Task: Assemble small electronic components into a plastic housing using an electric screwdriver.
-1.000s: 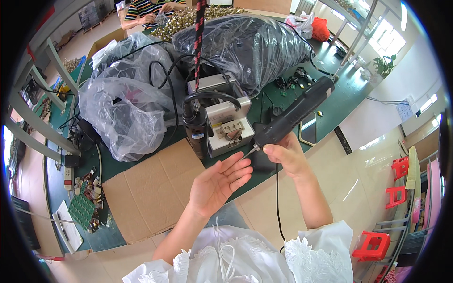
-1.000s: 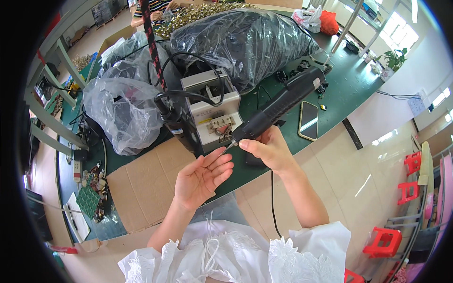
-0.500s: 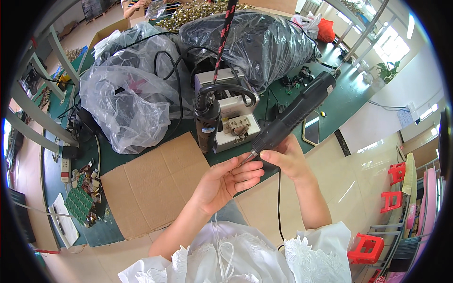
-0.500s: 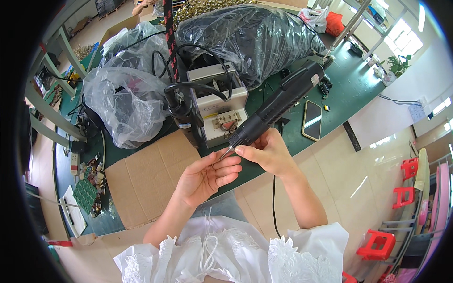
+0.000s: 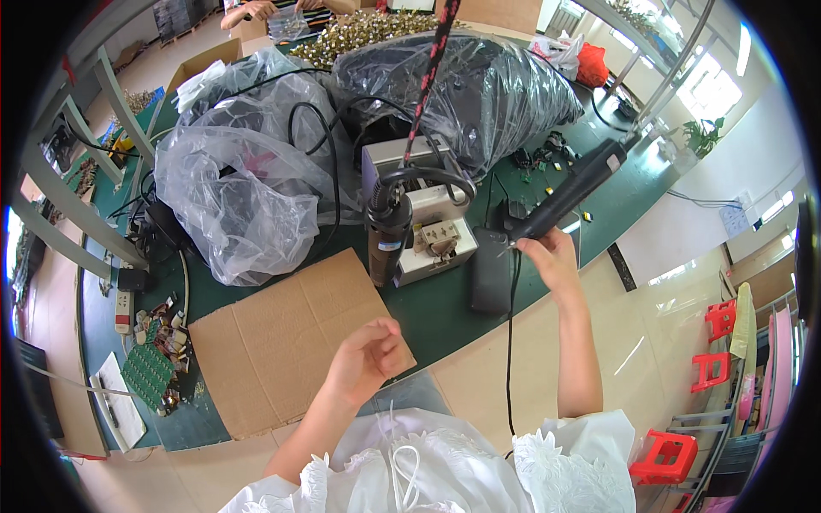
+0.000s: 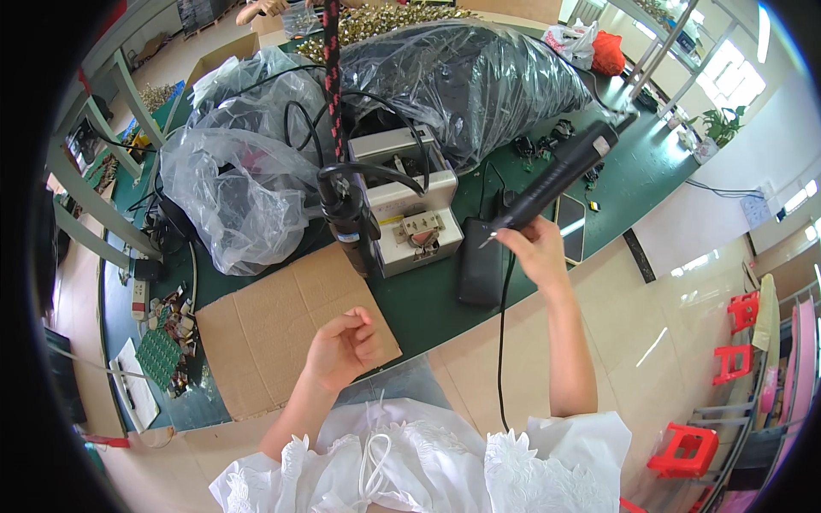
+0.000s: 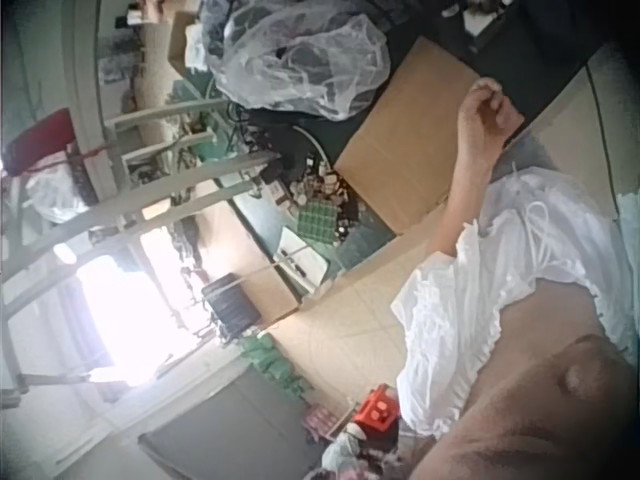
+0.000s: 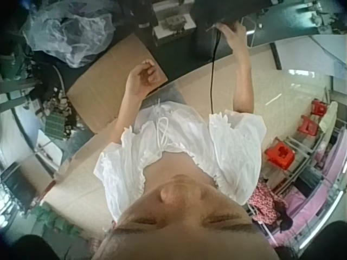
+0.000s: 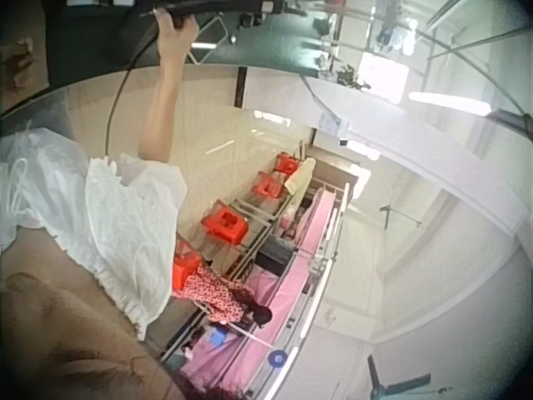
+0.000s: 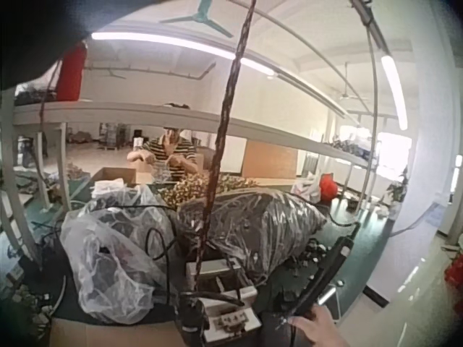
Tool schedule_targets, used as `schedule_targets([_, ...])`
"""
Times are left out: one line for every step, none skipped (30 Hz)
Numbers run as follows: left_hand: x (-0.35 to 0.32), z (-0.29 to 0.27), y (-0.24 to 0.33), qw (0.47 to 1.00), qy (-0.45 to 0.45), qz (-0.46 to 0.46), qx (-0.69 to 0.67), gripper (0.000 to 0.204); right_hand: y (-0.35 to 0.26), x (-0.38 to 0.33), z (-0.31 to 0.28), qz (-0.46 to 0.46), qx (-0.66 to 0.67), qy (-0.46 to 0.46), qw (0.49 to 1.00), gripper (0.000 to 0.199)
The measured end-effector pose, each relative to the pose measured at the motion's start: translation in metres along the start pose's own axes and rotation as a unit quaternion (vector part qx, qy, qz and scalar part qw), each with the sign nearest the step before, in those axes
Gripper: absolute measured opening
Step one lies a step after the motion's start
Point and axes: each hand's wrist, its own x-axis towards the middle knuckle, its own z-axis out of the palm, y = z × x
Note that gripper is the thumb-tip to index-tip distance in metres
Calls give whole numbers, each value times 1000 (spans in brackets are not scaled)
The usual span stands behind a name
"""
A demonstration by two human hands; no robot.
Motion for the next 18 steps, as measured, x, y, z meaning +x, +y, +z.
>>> schedule_targets([-3, 9, 9, 999, 40, 17, -3, 15, 8, 4, -8, -5, 2, 2, 1000, 18])
schedule_targets([-5, 16, 20, 996, 79, 35, -7, 18, 16, 7, -16, 45, -9, 31, 998, 18])
schedule_targets([-4, 23, 36, 995, 88, 51, -10, 22, 23, 8, -24, 95, -18, 61, 993, 18])
schedule_targets([2, 25, 54, 994, 68, 86, 19, 24, 30, 9, -31, 91, -14, 64, 994, 18])
schedule_targets([11, 28, 73, 991, 47, 119, 48, 26, 36, 9, -37, 126, -11, 68, 990, 18])
schedule_targets([20, 37, 91, 981, 30, 153, 117, 30, 34, 2, -45, 156, -9, 78, 985, 18])
schedule_targets([35, 46, 110, 965, 19, 184, 185, 34, 37, 0, -48, 147, -2, 85, 986, 17])
schedule_targets([47, 58, 129, 946, 13, 187, 264, 33, 35, 0, -45, 141, 5, 87, 986, 17])
schedule_targets([57, 70, 145, 920, 9, 191, 341, 31, 31, 1, -39, 107, 10, 80, 991, 16])
schedule_targets([78, 74, 154, 871, 2, 205, 447, 30, 30, 0, -37, 75, 12, 78, 994, 15])
schedule_targets([96, 83, 157, 809, -5, 217, 547, 29, 34, 1, -38, 73, 15, 81, 994, 16])
schedule_targets([110, 91, 155, 771, 0, 223, 596, 29, 36, 1, -38, 68, 18, 86, 994, 16])
schedule_targets([126, 100, 152, 734, 4, 226, 641, 28, 41, 1, -39, 52, 4, 73, 996, 16])
schedule_targets([146, 97, 155, 663, 0, 227, 713, 28, 44, 1, -40, 36, -8, 57, 998, 16])
schedule_targets([159, 90, 156, 618, -9, 242, 748, 28, 47, 3, -41, 41, -57, 56, 996, 16])
schedule_targets([167, 95, 150, 573, -23, 254, 779, 28, 49, 2, -44, 42, -57, 60, 996, 16])
schedule_targets([171, 95, 147, 544, -28, 270, 794, 28, 50, 3, -44, 43, -72, 66, 994, 16])
schedule_targets([173, 92, 143, 514, -32, 285, 808, 28, 52, 4, -44, 43, -86, 69, 993, 15])
